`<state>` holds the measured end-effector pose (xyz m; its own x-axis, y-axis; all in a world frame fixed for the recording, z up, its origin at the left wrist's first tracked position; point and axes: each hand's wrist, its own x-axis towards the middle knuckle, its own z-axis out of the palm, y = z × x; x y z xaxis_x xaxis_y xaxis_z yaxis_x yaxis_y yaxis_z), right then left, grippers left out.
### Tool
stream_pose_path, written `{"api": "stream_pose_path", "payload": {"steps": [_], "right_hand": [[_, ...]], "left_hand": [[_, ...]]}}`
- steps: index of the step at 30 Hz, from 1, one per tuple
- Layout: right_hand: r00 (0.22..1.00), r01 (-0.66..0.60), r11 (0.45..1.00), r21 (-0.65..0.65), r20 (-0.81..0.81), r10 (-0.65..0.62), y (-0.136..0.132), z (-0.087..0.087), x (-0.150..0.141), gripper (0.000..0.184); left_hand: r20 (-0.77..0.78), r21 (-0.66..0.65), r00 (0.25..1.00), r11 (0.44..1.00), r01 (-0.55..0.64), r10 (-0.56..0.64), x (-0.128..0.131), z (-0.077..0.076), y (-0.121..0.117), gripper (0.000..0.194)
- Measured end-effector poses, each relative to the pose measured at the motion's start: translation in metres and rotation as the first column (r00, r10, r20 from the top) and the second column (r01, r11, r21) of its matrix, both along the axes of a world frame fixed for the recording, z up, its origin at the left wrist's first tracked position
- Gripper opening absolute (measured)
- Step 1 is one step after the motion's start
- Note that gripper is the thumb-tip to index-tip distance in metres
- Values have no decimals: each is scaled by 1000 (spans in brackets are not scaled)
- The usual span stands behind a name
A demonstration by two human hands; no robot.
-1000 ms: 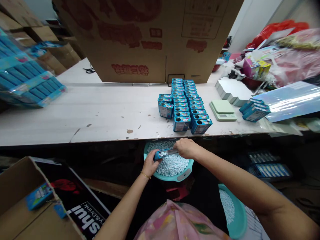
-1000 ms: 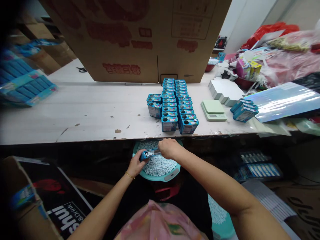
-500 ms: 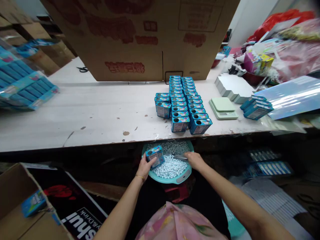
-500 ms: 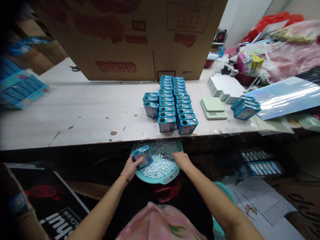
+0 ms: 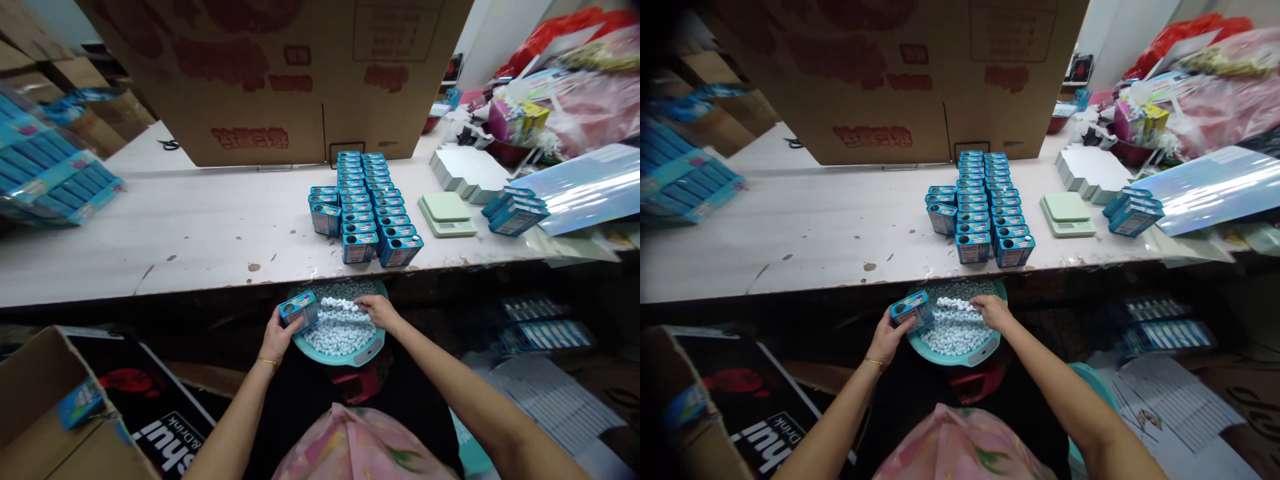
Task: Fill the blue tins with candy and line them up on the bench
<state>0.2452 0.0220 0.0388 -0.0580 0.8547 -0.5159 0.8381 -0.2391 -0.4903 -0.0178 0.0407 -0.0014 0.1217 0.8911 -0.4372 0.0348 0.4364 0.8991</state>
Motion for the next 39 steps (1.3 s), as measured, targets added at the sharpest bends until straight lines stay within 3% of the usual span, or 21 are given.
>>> {"api": "stream_pose_path", "payload": {"steps": [6, 10, 14, 18, 22, 27, 30, 34, 37, 39], "right_hand": [[994, -107, 994, 39, 4, 106, 23, 59, -2, 29], [958, -266, 964, -18, 107, 266, 38, 87, -20, 32], [868, -401, 910, -105, 275, 414, 48, 108, -38, 36], [790, -454, 872, -182, 371, 489, 54, 123, -52, 33], [729, -513, 839, -178, 425, 536, 56, 128, -64, 30], [702, -535, 827, -174, 454, 549, 61, 135, -77, 30], [715, -521, 839, -154, 459, 528, 61, 142, -66, 29], [748, -445, 885, -138, 486, 452, 42, 130, -20, 32], [764, -347, 919, -186, 513, 392, 18, 93, 8, 35], [796, -296, 933, -204, 487, 359, 4, 60, 10, 34]], "left_hand": [[-229, 198, 965, 965, 172, -125, 12, 1, -1, 40], [-332, 191, 922, 943, 273, -199, 26, 7, -3, 38], [-389, 181, 894, 933, 311, -222, 30, 8, -3, 38], [-390, 219, 892, 917, 333, -230, 28, 2, -3, 37], [-358, 244, 907, 915, 322, -223, 30, -4, -3, 37], [-312, 256, 925, 919, 301, -216, 33, -6, -1, 36], [-270, 230, 944, 940, 254, -189, 29, -1, -1, 37], [-130, 153, 983, 977, 151, -131, 21, 1, -4, 40], [18, 20, 998, 998, 60, -60, 22, -7, -10, 43], [101, -96, 995, 995, -17, 27, 28, -14, -14, 46]]}}
